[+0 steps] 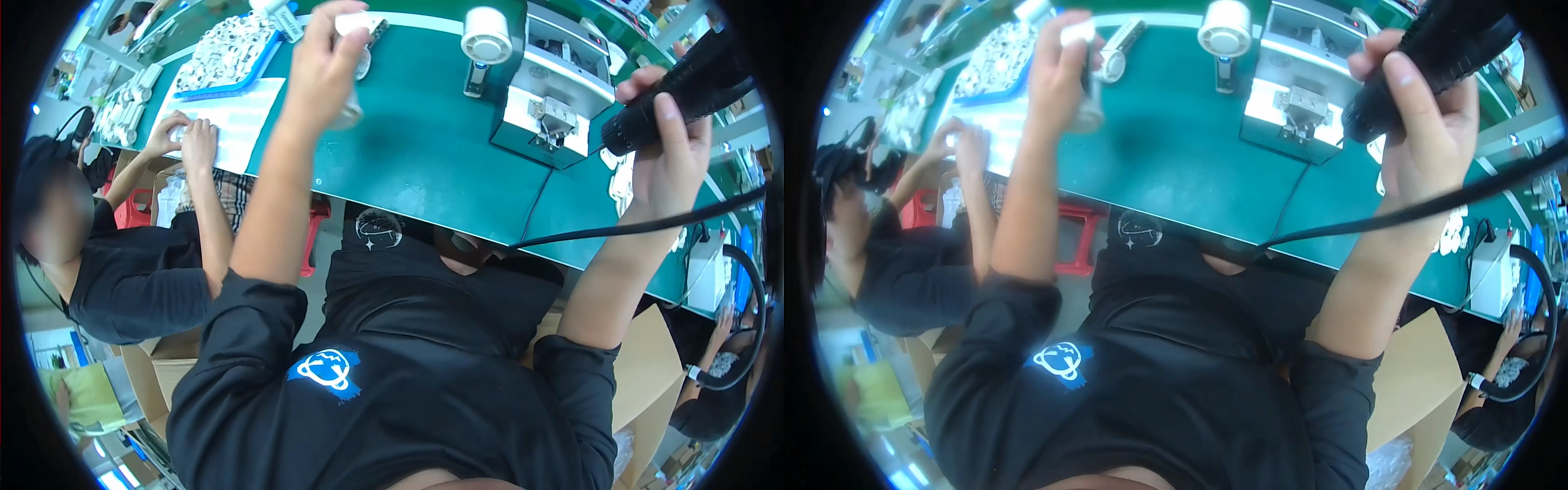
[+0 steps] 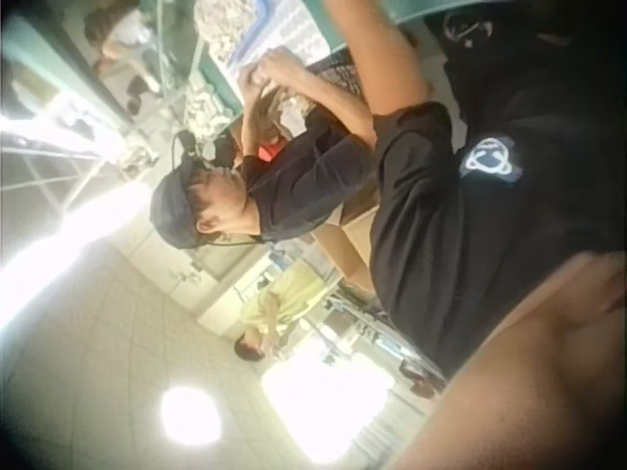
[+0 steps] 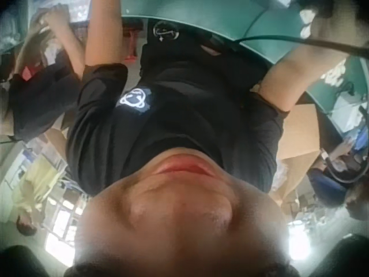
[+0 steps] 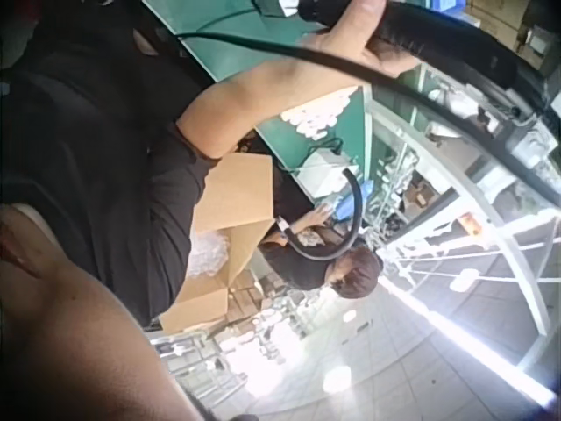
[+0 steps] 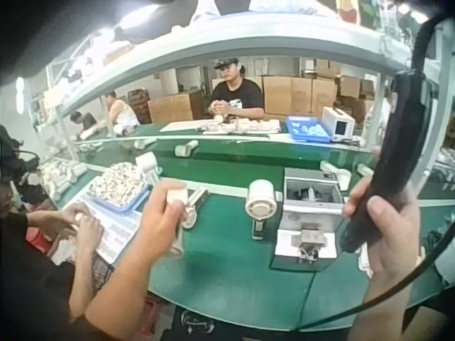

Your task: Assembling USB charger units by fastening internal components with a power screwdriver on an electronics assembly line.

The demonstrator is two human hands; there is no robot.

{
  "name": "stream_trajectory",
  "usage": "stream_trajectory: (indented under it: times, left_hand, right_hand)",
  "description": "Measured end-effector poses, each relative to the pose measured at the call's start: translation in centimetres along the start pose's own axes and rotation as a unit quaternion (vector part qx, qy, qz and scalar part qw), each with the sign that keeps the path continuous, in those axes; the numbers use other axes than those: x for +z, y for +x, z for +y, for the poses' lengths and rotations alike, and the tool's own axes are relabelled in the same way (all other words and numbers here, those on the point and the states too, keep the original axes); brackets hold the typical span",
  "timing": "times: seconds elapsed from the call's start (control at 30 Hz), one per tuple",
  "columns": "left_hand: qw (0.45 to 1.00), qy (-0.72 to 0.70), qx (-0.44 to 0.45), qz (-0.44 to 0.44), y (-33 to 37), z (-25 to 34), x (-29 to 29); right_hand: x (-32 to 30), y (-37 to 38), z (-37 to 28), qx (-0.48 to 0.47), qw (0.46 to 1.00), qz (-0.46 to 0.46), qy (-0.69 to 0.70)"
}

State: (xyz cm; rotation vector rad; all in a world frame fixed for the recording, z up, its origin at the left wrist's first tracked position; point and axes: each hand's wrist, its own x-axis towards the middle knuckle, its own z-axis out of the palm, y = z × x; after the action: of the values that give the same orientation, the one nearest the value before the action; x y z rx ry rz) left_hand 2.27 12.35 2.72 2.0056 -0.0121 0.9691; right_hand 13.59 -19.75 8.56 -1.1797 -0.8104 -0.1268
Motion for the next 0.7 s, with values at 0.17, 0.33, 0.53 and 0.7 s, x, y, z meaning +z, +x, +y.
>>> stream_trajectory:
  times: [0.17, 0.33, 0.53, 0.7]
  left_hand:
    - [0.923, 0.352, -0.131, -0.086, 4.9, -7.1, -6.2]
    - [0.802, 0.496, -0.228, -0.243, 5.8, -12.7, -6.2]
    - [0.795, 0.517, -0.251, -0.193, 5.2, -11.6, -5.7]
    - [0.941, 0.293, 0.017, 0.168, 2.3, -6.5, -2.9]
  right_hand:
    - [1.3, -1.1, 2.4, 0.036, 0.998, 0.034, -0.045]
    - [1.0, -2.1, 4.3, 0.095, 0.993, 0.056, -0.051]
    - [0.7, -3.5, 5.2, 0.098, 0.993, 0.043, -0.057]
    - [-1.0, -4.4, 7.9, 0.017, 0.990, 0.081, -0.114]
